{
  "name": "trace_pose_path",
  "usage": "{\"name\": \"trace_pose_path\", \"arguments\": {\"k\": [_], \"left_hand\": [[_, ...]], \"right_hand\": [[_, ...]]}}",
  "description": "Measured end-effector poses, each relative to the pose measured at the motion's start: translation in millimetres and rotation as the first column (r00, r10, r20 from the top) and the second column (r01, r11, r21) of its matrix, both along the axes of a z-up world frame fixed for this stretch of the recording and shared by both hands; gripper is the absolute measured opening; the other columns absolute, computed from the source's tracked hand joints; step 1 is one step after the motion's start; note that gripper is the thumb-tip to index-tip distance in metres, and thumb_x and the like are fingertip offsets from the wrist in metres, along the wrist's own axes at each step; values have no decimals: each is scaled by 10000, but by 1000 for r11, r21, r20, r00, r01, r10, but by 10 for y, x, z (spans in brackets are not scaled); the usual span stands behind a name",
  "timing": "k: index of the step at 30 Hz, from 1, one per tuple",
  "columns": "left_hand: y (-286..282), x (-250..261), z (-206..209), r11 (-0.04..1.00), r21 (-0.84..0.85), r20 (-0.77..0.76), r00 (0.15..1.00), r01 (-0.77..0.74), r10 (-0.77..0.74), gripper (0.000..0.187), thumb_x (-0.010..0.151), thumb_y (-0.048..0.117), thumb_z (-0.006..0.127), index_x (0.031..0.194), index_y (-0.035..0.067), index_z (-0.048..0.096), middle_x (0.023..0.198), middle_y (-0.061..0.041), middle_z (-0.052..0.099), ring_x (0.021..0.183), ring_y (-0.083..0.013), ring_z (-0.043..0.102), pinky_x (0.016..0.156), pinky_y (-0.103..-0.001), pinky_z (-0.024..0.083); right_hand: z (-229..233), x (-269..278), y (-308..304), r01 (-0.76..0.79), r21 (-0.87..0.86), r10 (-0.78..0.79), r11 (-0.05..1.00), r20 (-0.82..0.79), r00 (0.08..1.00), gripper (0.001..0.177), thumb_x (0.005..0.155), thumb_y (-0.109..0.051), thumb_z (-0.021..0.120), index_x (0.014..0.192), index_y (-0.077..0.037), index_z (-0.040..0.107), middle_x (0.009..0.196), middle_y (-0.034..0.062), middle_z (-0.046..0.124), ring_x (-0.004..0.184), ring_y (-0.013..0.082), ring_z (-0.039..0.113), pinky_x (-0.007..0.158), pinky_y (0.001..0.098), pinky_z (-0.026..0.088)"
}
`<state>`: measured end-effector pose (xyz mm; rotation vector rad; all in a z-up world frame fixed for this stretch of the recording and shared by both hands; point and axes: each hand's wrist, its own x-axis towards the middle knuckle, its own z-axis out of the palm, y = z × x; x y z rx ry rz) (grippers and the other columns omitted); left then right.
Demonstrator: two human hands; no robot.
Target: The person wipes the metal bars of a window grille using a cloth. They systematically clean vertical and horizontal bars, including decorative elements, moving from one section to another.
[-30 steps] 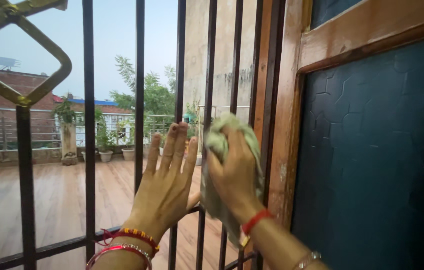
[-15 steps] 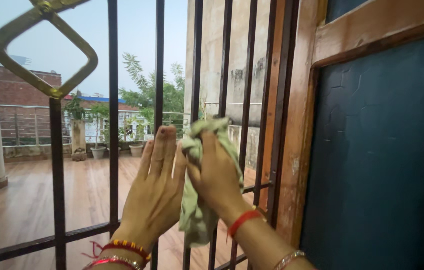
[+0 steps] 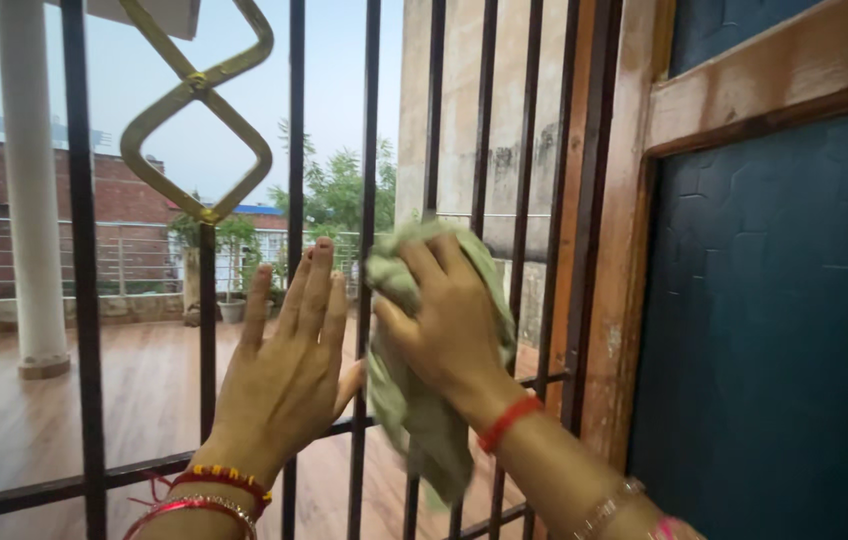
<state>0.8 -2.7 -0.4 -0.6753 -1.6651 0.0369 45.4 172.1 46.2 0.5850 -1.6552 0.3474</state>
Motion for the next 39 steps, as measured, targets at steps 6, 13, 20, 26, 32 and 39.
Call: {"name": "trace_pose_path", "arguments": {"k": [6,13,20,26,32,39], "left_hand": [[-108,-75,-93,969,160,-89,981,187,-174,872,914,429,417,1502,-175,196,1618,-351,76,1525,-449,-1,1229,-541,2],[-132,-16,-144,893,29,95,890,-450,445,733,927,220,425,1551,-88,196,1684,-289,91,1539,-383,48,1228,-491,37],[-340,279,-202,959,17,71,957,-283,281,846,793,221,518,1576,-4,290,1694,-192,194,1519,-337,132,1216,-525,87],[-552,373,-275,998,17,-6,998,59,-58,1014,758,482,635,1563,-51,325,1683,-302,133,1583,-434,77,1273,-532,101],[-617,412,-93,968,187,89,984,-170,156,935,884,455,589,1538,-58,163,1607,-326,-22,1521,-458,106,1212,-570,199],[-605,314,-169,671,718,581,689,-184,-433,307,1034,300,421,1257,89,410,905,-356,683,883,-551,660,776,-628,492]], "right_hand": [[48,-384,-431,-57,-40,65,998,244,968,584,778,-229,751,1317,-130,549,1403,250,412,1161,440,569,923,486,525],[-314,-567,-462,-76,-92,87,993,127,988,552,820,-198,722,1334,-107,542,1447,201,511,1184,431,598,925,475,534],[-676,-220,-481,-112,-84,134,990,331,934,449,840,-143,679,1273,-102,567,1375,118,574,1098,387,644,873,445,553],[-751,158,-519,63,70,-87,996,429,899,371,844,-166,703,1195,-108,596,1326,93,596,1050,363,658,872,465,535],[-291,285,-536,-126,66,117,990,135,984,415,820,-127,711,1225,-108,624,1249,119,634,1105,376,659,928,455,546],[-97,-58,-1077,-249,80,219,965,273,937,426,865,-97,664,1279,-86,563,1276,154,611,1103,387,625,910,466,516]]}}
